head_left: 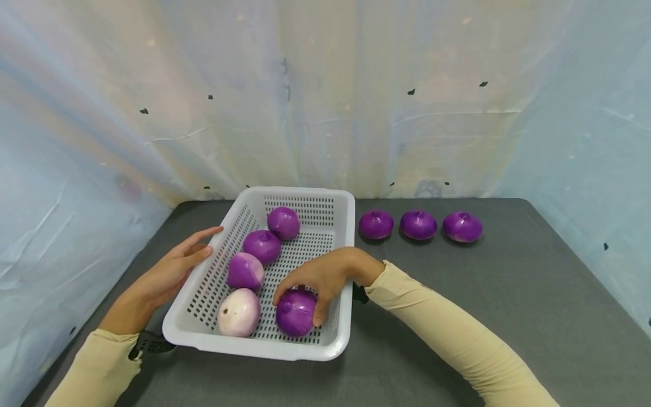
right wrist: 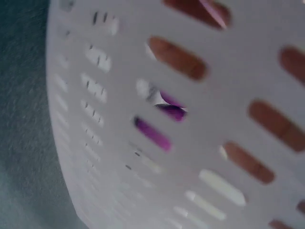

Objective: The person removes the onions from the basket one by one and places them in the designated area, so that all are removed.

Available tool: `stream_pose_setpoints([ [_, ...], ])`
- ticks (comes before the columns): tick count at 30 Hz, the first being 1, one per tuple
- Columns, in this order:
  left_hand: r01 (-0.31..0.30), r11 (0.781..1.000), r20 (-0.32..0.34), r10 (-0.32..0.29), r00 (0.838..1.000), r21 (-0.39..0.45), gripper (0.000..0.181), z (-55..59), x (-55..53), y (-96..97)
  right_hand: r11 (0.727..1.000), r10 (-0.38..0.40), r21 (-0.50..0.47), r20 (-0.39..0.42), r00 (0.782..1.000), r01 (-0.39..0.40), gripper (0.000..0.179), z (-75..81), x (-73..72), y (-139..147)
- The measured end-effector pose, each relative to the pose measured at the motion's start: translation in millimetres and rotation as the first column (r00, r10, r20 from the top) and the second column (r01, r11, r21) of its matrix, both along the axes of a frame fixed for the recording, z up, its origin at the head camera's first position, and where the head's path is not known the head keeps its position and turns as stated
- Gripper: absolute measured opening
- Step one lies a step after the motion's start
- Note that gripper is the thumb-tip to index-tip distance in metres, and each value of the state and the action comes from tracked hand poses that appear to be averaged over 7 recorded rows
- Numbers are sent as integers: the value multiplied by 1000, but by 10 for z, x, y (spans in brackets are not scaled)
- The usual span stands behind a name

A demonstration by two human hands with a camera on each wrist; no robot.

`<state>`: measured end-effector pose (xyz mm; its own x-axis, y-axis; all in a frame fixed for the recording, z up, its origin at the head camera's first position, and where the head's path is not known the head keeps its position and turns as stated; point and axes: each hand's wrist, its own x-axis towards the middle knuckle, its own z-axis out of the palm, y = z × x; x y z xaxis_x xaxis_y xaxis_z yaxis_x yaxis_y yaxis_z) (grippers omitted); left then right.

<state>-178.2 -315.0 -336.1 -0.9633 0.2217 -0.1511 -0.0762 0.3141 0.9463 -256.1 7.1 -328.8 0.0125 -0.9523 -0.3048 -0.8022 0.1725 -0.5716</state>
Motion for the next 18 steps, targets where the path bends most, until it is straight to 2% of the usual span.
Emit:
stream_pose_setpoints([
  [3,11,1000,9,-11,1000,15,59,-29,-11,7,997,-19,-74,13,1000,19,81,-7,-11,35],
  [6,24,999,22,-25,999,43,58,-59,-29,21,976,-82,-196,65,995,93,81,1,-8,100],
  [9,39,997,29,-41,999,64,57,-73,-48,23,929,-166,-315,110,980,193,81,41,18,189],
  [12,43,997,25,-44,999,57,55,-53,-52,13,876,-252,-396,109,961,275,81,103,56,288],
  [15,46,998,7,-46,999,38,54,-14,-50,-1,838,-309,-445,89,947,316,82,159,80,388],
  [18,39,999,-13,-39,999,23,53,5,-55,-4,814,-340,-473,83,937,337,83,180,96,476],
])
